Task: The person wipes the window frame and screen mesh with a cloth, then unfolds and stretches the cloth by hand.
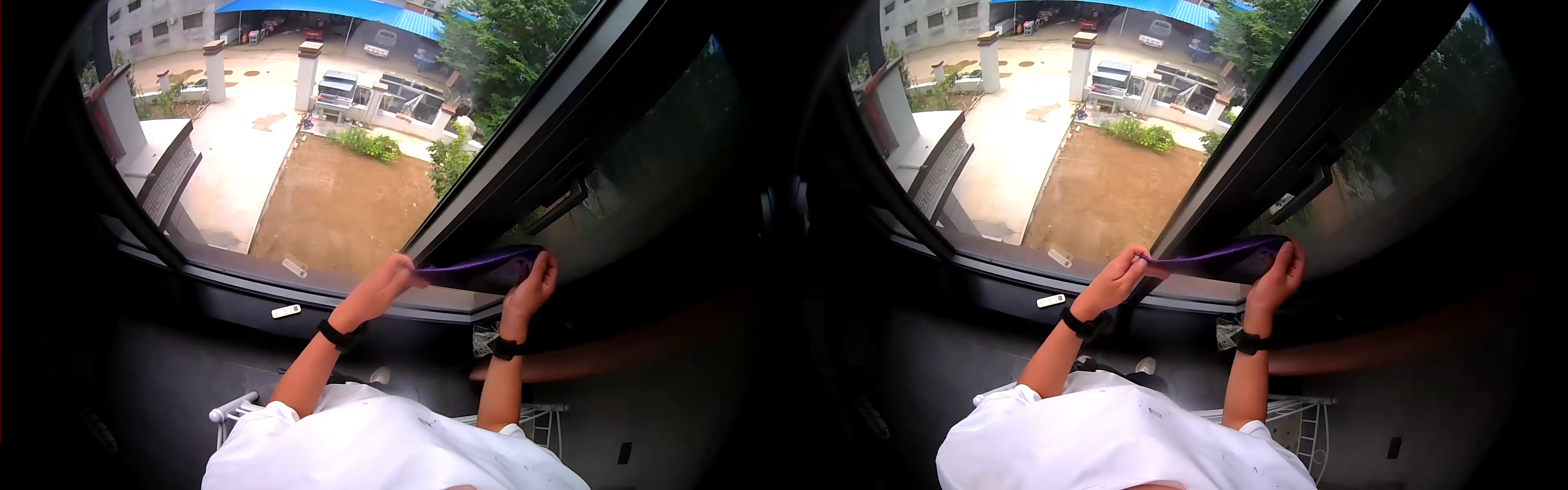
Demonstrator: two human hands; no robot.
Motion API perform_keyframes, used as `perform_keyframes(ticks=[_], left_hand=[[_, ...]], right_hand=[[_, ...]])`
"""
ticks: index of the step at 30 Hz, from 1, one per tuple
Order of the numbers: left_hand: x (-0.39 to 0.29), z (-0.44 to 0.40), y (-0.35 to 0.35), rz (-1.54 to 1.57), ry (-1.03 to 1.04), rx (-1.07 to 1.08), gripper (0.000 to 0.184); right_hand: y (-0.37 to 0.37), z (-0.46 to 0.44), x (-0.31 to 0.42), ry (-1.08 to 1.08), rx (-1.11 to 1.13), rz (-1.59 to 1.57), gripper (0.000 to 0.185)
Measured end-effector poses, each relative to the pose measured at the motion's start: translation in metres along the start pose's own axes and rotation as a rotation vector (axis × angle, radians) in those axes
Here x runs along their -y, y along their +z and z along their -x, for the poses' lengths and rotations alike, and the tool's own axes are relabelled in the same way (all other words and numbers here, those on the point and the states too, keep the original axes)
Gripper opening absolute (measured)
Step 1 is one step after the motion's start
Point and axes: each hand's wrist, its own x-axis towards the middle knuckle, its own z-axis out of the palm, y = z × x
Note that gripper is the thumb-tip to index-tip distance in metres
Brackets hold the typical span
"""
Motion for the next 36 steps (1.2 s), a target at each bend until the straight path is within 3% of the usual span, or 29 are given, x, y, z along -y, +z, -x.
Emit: perform_keyframes(ticks=[3, 4, 7, 9, 13, 16, 20, 22, 24, 26, 28, 29, 33, 35, 36], left_hand=[[-0.002, -0.033, 0.026, -0.001, 0.141, -0.075, 0.014], [-0.016, -0.045, 0.036, 0.017, 0.204, -0.124, 0.015], [-0.042, -0.069, 0.064, 0.104, 0.309, -0.198, 0.016], [-0.058, -0.086, 0.075, 0.08, 0.352, -0.192, 0.018], [-0.061, -0.126, 0.114, 0.113, 0.449, -0.201, 0.026], [-0.047, -0.148, 0.151, 0.186, 0.461, -0.228, 0.028], [-0.034, -0.143, 0.149, 0.125, 0.353, -0.29, 0.028], [-0.037, -0.141, 0.148, 0.165, 0.407, -0.347, 0.027], [-0.051, -0.132, 0.147, 0.093, 0.366, -0.268, 0.025], [-0.047, -0.131, 0.147, 0.096, 0.319, -0.289, 0.023], [-0.039, -0.137, 0.138, 0.045, 0.401, -0.285, 0.023], [-0.041, -0.133, 0.133, 0.002, 0.318, -0.263, 0.024], [-0.037, -0.131, 0.126, -0.006, 0.403, -0.313, 0.022], [-0.045, -0.131, 0.122, 0.057, 0.36, -0.287, 0.022], [-0.047, -0.134, 0.117, 0.079, 0.336, -0.255, 0.022]], right_hand=[[0.005, -0.033, 0.03, -0.17, -0.03, 0.094, 0.024], [0.004, -0.042, 0.04, -0.078, 0.022, 0.008, 0.026], [0.015, -0.06, 0.067, -0.087, 0.018, 0.031, 0.026], [0.026, -0.066, 0.078, -0.19, 0.107, 0.037, 0.027], [0.036, -0.068, 0.067, -0.162, 0.333, 0.018, 0.031], [0.035, -0.065, 0.054, -0.083, 0.407, -0.103, 0.033], [0.02, -0.071, 0.05, -0.097, 0.39, 0.079, 0.034], [0.028, -0.073, 0.053, -0.093, 0.413, 0.02, 0.032], [0.036, -0.068, 0.066, -0.123, 0.33, -0.061, 0.03], [0.029, -0.066, 0.062, -0.083, 0.359, -0.023, 0.031], [0.032, -0.064, 0.055, -0.216, 0.39, 0.226, 0.034], [0.032, -0.065, 0.051, -0.082, 0.386, 0.068, 0.037], [0.025, -0.087, 0.05, 0.0, 0.419, 0.056, 0.038], [0.021, -0.103, 0.058, -0.258, 0.45, 0.188, 0.037], [0.019, -0.104, 0.063, -0.276, 0.453, 0.207, 0.037]])
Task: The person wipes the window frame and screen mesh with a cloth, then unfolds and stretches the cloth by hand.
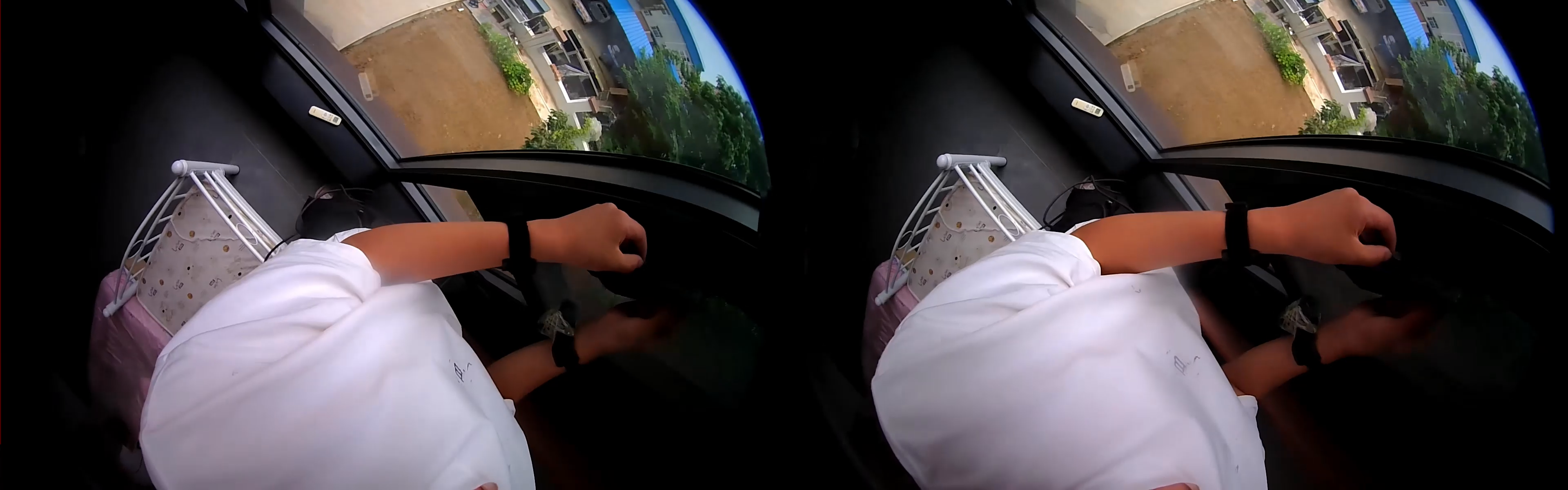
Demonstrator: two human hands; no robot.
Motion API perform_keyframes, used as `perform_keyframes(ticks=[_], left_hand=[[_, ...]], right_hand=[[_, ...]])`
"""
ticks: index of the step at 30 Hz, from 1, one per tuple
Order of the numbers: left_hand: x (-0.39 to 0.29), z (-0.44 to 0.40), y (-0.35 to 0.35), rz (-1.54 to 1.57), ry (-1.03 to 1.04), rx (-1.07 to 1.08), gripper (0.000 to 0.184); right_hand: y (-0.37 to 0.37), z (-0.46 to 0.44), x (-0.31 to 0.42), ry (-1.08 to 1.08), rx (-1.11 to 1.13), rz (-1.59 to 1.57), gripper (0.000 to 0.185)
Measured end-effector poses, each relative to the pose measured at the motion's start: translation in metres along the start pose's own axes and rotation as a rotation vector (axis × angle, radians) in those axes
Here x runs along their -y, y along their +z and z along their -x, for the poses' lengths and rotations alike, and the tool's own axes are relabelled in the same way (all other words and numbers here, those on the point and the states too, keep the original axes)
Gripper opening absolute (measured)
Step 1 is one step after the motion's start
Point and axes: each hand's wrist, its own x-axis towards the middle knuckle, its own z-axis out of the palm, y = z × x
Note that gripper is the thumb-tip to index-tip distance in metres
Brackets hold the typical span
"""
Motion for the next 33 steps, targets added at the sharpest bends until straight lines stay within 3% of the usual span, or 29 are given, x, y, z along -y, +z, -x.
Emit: perform_keyframes(ticks=[2, 3, 4, 6, 9, 10, 13, 14, 18, 20, 23, 25, 29, 31, 33], left_hand=[[0.0, -0.004, -0.008, 0.127, 0.032, 0.026, 0.023], [0.002, -0.006, -0.012, 0.106, 0.084, 0.02, 0.022], [0.002, -0.006, -0.018, 0.088, 0.124, 0.012, 0.022], [0.01, -0.004, -0.028, 0.136, 0.061, 0.043, 0.022], [0.02, 0.002, -0.03, -0.061, -0.052, 0.105, 0.023], [0.024, 0.007, -0.029, -0.078, 0.01, 0.073, 0.023], [0.03, 0.02, -0.033, -0.013, -0.033, 0.135, 0.023], [0.033, 0.025, -0.036, -0.013, -0.062, 0.172, 0.024], [0.049, 0.049, -0.047, 0.04, -0.17, 0.255, 0.028], [0.037, 0.056, -0.062, 0.069, -0.404, 0.393, 0.032], [0.007, 0.059, -0.082, 0.154, -0.477, 0.508, 0.037], [-0.013, 0.058, -0.094, 0.322, -0.375, 0.497, 0.041], [0.0, 0.063, -0.113, 0.229, -0.358, 0.408, 0.043], [0.011, 0.075, -0.116, 0.33, -0.442, 0.213, 0.036], [0.01, 0.084, -0.118, 0.29, -0.427, 0.152, 0.032]], right_hand=[[0.007, -0.001, 0.006, -0.74, 0.041, 0.919, 0.037], [0.047, 0.022, 0.037, -0.285, -0.037, 0.227, 0.038], [0.058, 0.025, 0.035, -0.294, -0.012, 0.24, 0.038], [0.06, 0.041, 0.025, -0.102, -0.236, 0.085, 0.038], [0.039, 0.044, 0.01, -0.068, -0.241, 0.088, 0.032], [0.04, 0.042, 0.014, -0.034, -0.242, 0.109, 0.03], [0.05, 0.043, 0.023, -0.07, -0.336, 0.088, 0.025], [0.042, 0.037, 0.014, -0.219, -0.305, 0.204, 0.023], [0.033, 0.047, 0.005, -0.169, -0.323, 0.273, 0.022], [0.026, 0.052, 0.009, -0.166, -0.267, 0.368, 0.022], [0.026, 0.052, 0.012, -0.315, -0.264, 0.491, 0.025], [0.03, 0.055, 0.009, -0.319, -0.284, 0.508, 0.025], [0.029, 0.066, -0.014, -0.394, -0.315, 0.513, 0.025], [0.028, 0.069, -0.019, -0.45, -0.256, 0.566, 0.024], [0.031, 0.064, -0.007, -0.356, -0.257, 0.55, 0.024]])
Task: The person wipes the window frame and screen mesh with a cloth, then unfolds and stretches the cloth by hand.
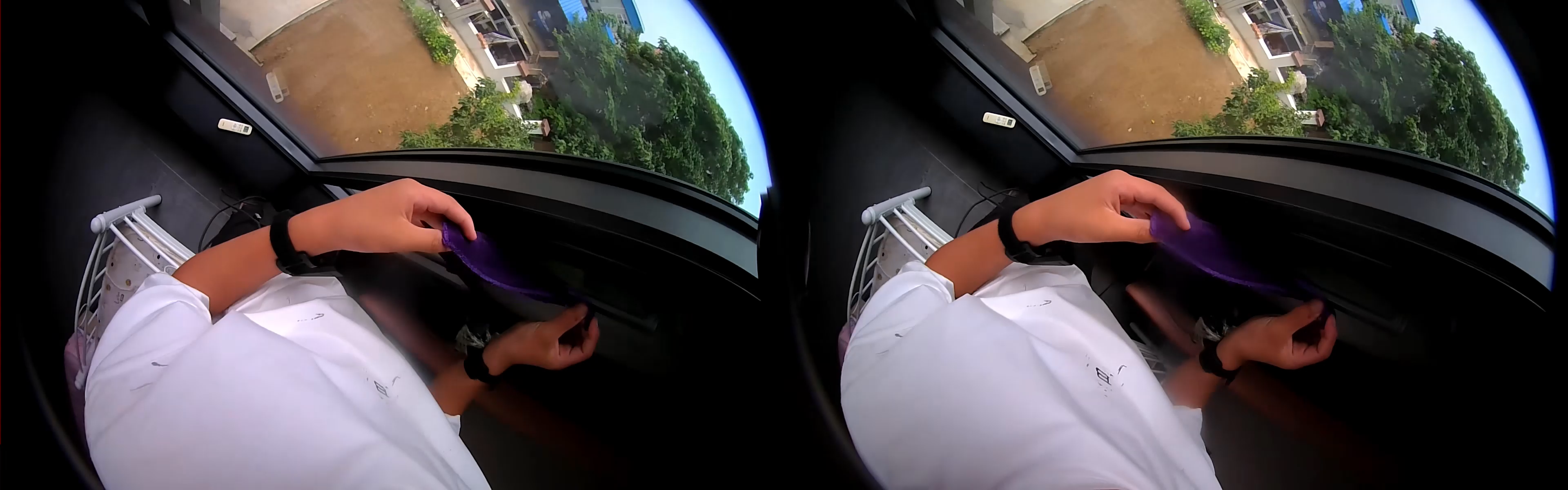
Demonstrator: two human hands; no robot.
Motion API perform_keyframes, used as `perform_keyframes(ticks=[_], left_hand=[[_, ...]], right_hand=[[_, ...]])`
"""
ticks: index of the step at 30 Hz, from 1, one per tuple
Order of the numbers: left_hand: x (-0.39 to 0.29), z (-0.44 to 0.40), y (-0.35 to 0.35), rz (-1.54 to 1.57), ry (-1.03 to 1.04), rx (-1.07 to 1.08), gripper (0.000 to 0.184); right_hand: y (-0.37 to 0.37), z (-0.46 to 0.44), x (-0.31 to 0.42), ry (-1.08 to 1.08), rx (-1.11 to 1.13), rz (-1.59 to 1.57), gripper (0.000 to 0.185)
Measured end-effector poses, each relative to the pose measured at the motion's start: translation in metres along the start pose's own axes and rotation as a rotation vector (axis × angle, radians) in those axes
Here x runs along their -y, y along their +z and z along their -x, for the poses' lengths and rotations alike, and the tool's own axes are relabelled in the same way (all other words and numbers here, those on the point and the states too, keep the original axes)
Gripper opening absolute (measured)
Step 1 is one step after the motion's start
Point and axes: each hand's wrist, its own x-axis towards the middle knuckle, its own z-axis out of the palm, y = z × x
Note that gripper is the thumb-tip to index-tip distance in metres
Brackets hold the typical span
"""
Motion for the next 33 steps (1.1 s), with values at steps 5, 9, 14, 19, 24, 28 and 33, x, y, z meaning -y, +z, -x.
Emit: perform_keyframes(ticks=[5, 9, 14, 19, 24, 28, 33], left_hand=[[0.017, -0.009, -0.007, 0.017, 0.101, -0.214, 0.017], [0.033, -0.022, -0.012, 0.006, 0.227, -0.257, 0.022], [0.047, -0.015, -0.004, -0.229, 0.248, -0.313, 0.039], [0.057, -0.031, 0.008, -0.497, 0.315, -0.155, 0.056], [0.07, -0.036, -0.003, -0.48, 0.246, -0.209, 0.059], [0.074, -0.039, -0.019, -0.476, 0.22, -0.197, 0.058], [0.047, -0.053, 0.004, -0.613, 0.375, -0.194, 0.057]], right_hand=[[0.008, -0.016, 0.014, 0.071, -0.096, -0.097, 0.021], [0.012, 0.011, 0.005, 0.236, -0.057, -0.265, 0.019], [0.002, 0.002, 0.006, 0.27, 0.076, -0.153, 0.031], [0.0, -0.027, 0.019, 0.307, -0.018, -0.154, 0.035], [0.007, 0.007, 0.008, 0.437, 0.036, -0.233, 0.039], [0.007, 0.005, 0.006, 0.513, 0.071, -0.29, 0.038], [0.005, -0.022, 0.017, 0.42, -0.011, -0.251, 0.034]])
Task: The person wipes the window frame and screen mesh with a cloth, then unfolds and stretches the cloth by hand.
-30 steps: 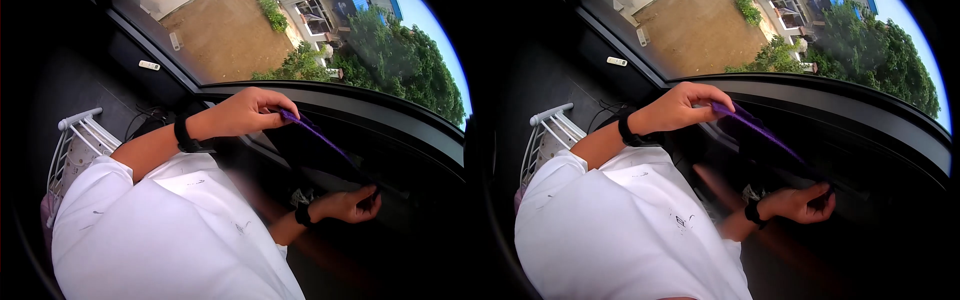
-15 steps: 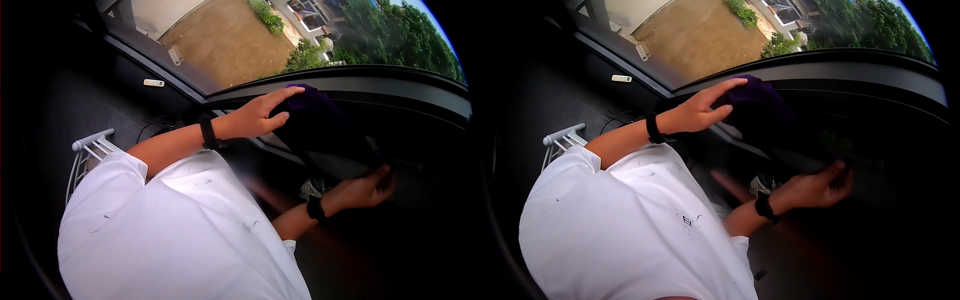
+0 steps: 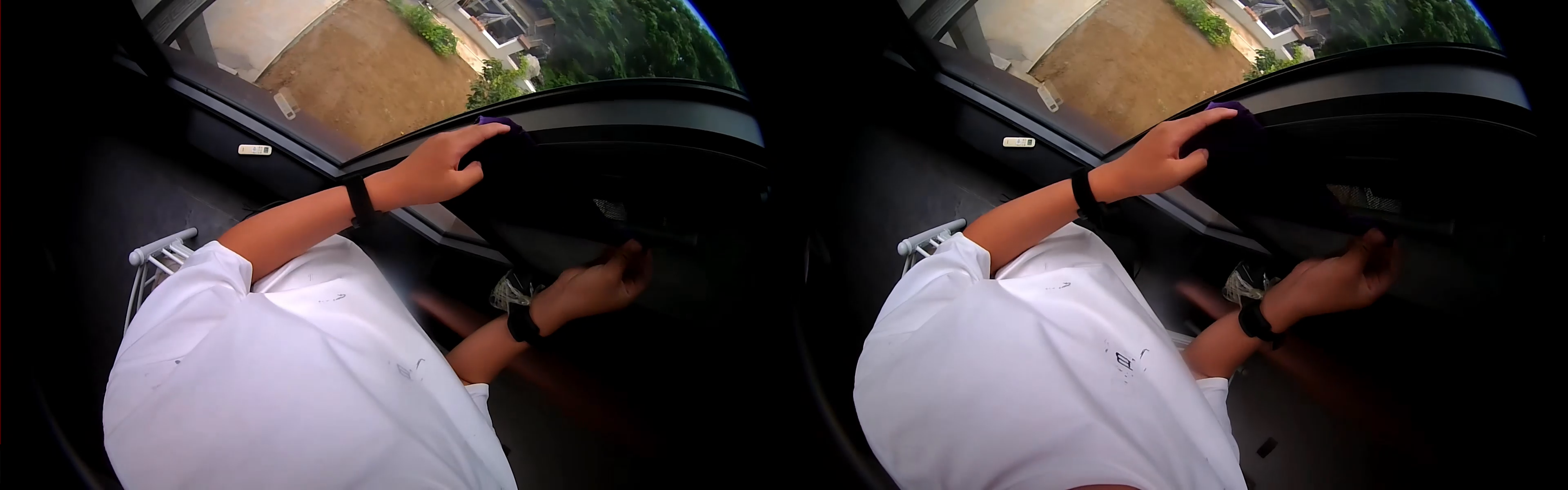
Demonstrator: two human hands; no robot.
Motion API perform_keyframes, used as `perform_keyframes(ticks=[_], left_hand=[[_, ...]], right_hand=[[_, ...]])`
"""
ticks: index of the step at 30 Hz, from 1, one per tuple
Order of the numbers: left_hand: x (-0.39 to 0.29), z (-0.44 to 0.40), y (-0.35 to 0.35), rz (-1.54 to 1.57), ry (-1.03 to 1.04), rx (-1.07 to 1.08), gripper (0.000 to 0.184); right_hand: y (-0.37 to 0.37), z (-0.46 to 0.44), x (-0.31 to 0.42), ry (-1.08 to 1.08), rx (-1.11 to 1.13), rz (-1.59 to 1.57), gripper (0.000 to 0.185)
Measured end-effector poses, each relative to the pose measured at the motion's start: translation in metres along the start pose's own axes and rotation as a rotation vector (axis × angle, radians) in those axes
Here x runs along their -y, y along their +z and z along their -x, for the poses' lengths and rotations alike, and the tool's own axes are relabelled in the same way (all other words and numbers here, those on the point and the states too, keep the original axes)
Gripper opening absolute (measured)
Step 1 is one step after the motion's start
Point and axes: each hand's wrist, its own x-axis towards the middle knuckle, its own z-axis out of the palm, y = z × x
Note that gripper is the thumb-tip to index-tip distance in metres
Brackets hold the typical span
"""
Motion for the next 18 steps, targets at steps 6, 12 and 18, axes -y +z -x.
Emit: perform_keyframes(ticks=[6, 12, 18], left_hand=[[0.019, -0.003, 0.0, -0.071, 0.091, -0.018, 0.059], [0.033, 0.0, -0.002, -0.106, 0.089, 0.007, 0.06], [-0.011, -0.029, 0.013, -0.136, 0.179, -0.088, 0.059]], right_hand=[[0.001, 0.004, -0.009, -0.05, -0.03, -0.034, 0.035], [0.002, 0.012, -0.007, 0.008, -0.015, 0.046, 0.03], [0.005, -0.025, 0.027, -0.156, -0.048, -0.04, 0.029]])
